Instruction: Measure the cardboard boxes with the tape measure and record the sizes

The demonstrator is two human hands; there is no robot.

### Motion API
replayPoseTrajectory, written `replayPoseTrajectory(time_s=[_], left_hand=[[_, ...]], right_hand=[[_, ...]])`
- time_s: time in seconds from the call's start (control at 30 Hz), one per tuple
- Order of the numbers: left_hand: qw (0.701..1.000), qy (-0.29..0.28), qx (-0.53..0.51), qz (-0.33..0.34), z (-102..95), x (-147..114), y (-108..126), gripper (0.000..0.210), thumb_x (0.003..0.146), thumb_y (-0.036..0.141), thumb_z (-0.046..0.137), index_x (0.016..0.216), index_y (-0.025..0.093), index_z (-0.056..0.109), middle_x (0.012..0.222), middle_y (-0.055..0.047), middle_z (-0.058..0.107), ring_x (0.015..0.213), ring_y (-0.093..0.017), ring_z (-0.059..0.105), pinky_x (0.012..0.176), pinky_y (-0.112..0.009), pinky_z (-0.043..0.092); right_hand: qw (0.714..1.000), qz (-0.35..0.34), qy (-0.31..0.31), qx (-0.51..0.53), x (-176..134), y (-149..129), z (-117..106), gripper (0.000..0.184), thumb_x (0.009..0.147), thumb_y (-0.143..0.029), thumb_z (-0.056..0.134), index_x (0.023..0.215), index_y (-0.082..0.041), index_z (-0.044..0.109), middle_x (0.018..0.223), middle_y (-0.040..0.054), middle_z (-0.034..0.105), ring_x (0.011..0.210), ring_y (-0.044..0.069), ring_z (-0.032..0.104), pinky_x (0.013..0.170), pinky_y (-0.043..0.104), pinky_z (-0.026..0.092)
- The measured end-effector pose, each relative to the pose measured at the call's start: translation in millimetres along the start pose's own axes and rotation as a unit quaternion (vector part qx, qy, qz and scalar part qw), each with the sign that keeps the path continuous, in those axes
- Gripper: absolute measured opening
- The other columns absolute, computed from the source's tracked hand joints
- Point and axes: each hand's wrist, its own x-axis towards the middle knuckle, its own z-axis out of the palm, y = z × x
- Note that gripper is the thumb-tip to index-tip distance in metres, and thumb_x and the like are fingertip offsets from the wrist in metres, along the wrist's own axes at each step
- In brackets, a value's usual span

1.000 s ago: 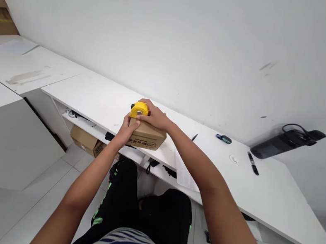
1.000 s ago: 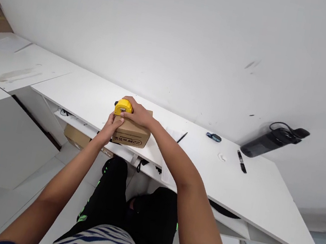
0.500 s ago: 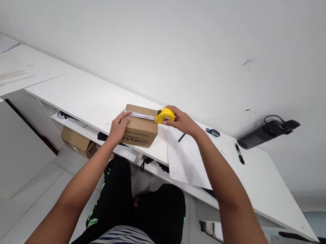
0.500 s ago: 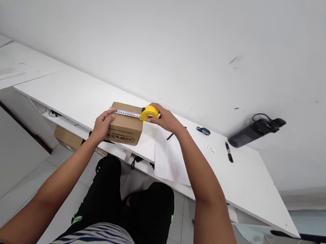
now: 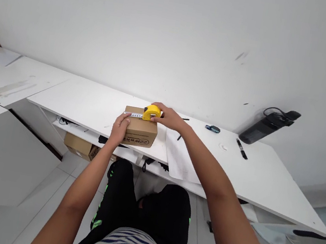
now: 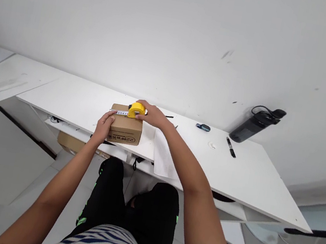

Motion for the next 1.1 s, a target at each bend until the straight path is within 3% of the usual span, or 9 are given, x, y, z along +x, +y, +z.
replayPoseTrajectory(time_s=[0.17,0.37,0.53,0.67,0.8,0.87,0.93,1.0,1.1], left_hand=[[1.000,-0.008,-0.017,-0.012,1.7,-0.3,-0.9,0.048,0.092,0.032,0.052,0.138,0.023,0.057,0.148,-0.008,0.054,0.140,-0.026,0.046,0.119,-0.041,0.032],[0.995,0.002,-0.059,-0.075,1.3,-7.1,2.3,0.088,0.093,0.039,0.056,0.162,0.029,0.002,0.157,-0.016,0.040,0.138,-0.025,0.050,0.113,-0.042,0.039],[0.996,0.003,-0.072,-0.061,9.5,4.8,-10.5,0.087,0.091,0.041,0.059,0.160,0.027,0.007,0.154,-0.018,0.043,0.133,-0.024,0.053,0.111,-0.041,0.040],[0.997,-0.025,-0.048,-0.061,11.3,51.1,-12.2,0.090,0.089,0.041,0.059,0.160,0.024,0.007,0.153,-0.020,0.044,0.135,-0.027,0.052,0.113,-0.045,0.040],[0.990,0.050,0.111,0.074,20.7,76.6,20.2,0.087,0.081,0.040,0.070,0.156,0.020,0.028,0.163,-0.018,0.027,0.154,-0.037,0.017,0.124,-0.054,0.018],[0.979,0.057,0.125,0.152,37.0,53.4,40.1,0.076,0.086,0.045,0.065,0.151,0.021,0.037,0.164,-0.016,0.027,0.155,-0.035,0.014,0.126,-0.053,0.013],[0.985,0.014,0.057,0.164,64.3,8.1,52.6,0.069,0.088,0.053,0.062,0.147,0.023,0.042,0.156,-0.016,0.039,0.151,-0.032,0.026,0.125,-0.049,0.020],[0.987,-0.103,-0.067,0.099,100.0,-42.6,54.9,0.072,0.086,0.064,0.061,0.145,0.028,0.042,0.146,-0.015,0.051,0.141,-0.029,0.044,0.116,-0.044,0.038],[0.939,-0.243,-0.238,-0.046,152.7,-91.8,44.7,0.079,0.076,0.080,0.059,0.134,0.027,0.052,0.135,-0.016,0.060,0.127,-0.030,0.058,0.101,-0.042,0.051]], right_hand=[[0.998,-0.038,0.000,-0.055,36.1,-35.0,35.5,0.062,0.085,-0.040,0.060,0.143,-0.027,0.046,0.128,0.0080,0.068,0.108,0.030,0.064,0.088,0.042,0.049],[0.999,-0.029,0.024,-0.037,47.7,-53.7,55.1,0.055,0.088,-0.046,0.057,0.137,-0.025,0.048,0.120,0.0086,0.070,0.098,0.030,0.066,0.079,0.039,0.050],[0.989,-0.003,0.143,0.021,8.0,-39.2,49.5,0.060,0.089,-0.052,0.057,0.140,-0.026,0.043,0.125,0.0087,0.067,0.102,0.030,0.066,0.087,0.044,0.051],[0.964,0.039,0.251,0.078,-45.5,-6.9,45.5,0.068,0.087,-0.060,0.058,0.141,-0.025,0.037,0.132,0.0124,0.060,0.105,0.028,0.066,0.085,0.042,0.055],[0.932,0.088,0.345,0.064,-95.7,24.9,36.8,0.069,0.085,-0.065,0.057,0.138,-0.025,0.036,0.133,0.0164,0.057,0.115,0.030,0.062,0.083,0.043,0.057],[0.912,0.088,0.396,0.053,-114.6,36.7,32.2,0.069,0.085,-0.066,0.055,0.137,-0.025,0.034,0.130,0.0176,0.057,0.118,0.031,0.061,0.087,0.045,0.057],[0.897,0.089,0.430,0.052,-128.9,45.0,32.0,0.070,0.086,-0.067,0.052,0.138,-0.025,0.032,0.127,0.0181,0.058,0.117,0.031,0.062,0.090,0.047,0.056],[0.894,0.108,0.433,0.049,-139.7,50.2,38.1,0.073,0.085,-0.070,0.050,0.138,-0.024,0.032,0.123,0.0180,0.060,0.113,0.032,0.064,0.091,0.048,0.056],[0.921,0.135,0.364,0.026,-154.6,56.3,53.8,0.074,0.082,-0.073,0.052,0.136,-0.024,0.039,0.118,0.0173,0.066,0.106,0.033,0.068,0.088,0.049,0.057]])
